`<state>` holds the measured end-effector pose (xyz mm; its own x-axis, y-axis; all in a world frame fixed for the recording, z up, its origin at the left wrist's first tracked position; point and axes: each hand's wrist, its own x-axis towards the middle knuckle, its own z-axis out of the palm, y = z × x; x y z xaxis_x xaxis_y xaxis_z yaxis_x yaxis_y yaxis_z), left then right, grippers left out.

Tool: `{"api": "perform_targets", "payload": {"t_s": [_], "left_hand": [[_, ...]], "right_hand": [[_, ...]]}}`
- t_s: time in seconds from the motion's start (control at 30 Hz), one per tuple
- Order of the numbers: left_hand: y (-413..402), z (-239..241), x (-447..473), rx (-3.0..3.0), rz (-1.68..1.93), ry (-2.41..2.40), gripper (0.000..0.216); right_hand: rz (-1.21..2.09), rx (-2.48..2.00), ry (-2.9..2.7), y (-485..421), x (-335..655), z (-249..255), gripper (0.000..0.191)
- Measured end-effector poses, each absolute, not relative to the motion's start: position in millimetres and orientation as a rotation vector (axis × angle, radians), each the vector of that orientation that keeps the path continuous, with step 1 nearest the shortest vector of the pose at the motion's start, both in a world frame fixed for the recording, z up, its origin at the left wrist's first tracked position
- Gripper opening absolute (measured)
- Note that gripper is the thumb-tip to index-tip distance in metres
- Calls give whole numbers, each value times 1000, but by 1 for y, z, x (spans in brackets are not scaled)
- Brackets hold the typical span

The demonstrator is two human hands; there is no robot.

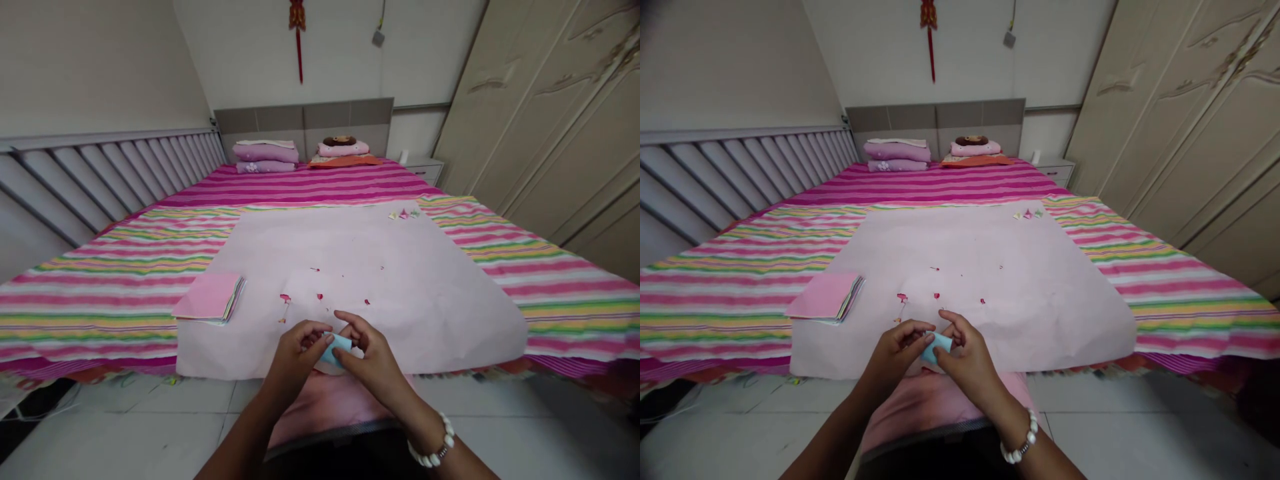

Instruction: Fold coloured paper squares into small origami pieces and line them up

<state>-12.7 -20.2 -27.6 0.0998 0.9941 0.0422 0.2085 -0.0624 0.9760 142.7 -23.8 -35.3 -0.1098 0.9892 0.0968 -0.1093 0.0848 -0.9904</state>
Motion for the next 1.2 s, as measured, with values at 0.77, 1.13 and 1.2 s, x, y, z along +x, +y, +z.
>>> {"api": "perform_targets", "payload": {"t_s": [0.77,1.13,1.2], "left_hand": [[-28,-22,-11,1407,949,1269,28],[-35,-30,-6,1554,1025,1238,28],[-37,-35,-4,1534,1091,1245,27]], "right_hand": [[1357,-949,-1087,-18,157,-30,48],[1397,-902,-917,-21,150,-28,38],[1432,-900,-901,-22,149,-29,22]]}}
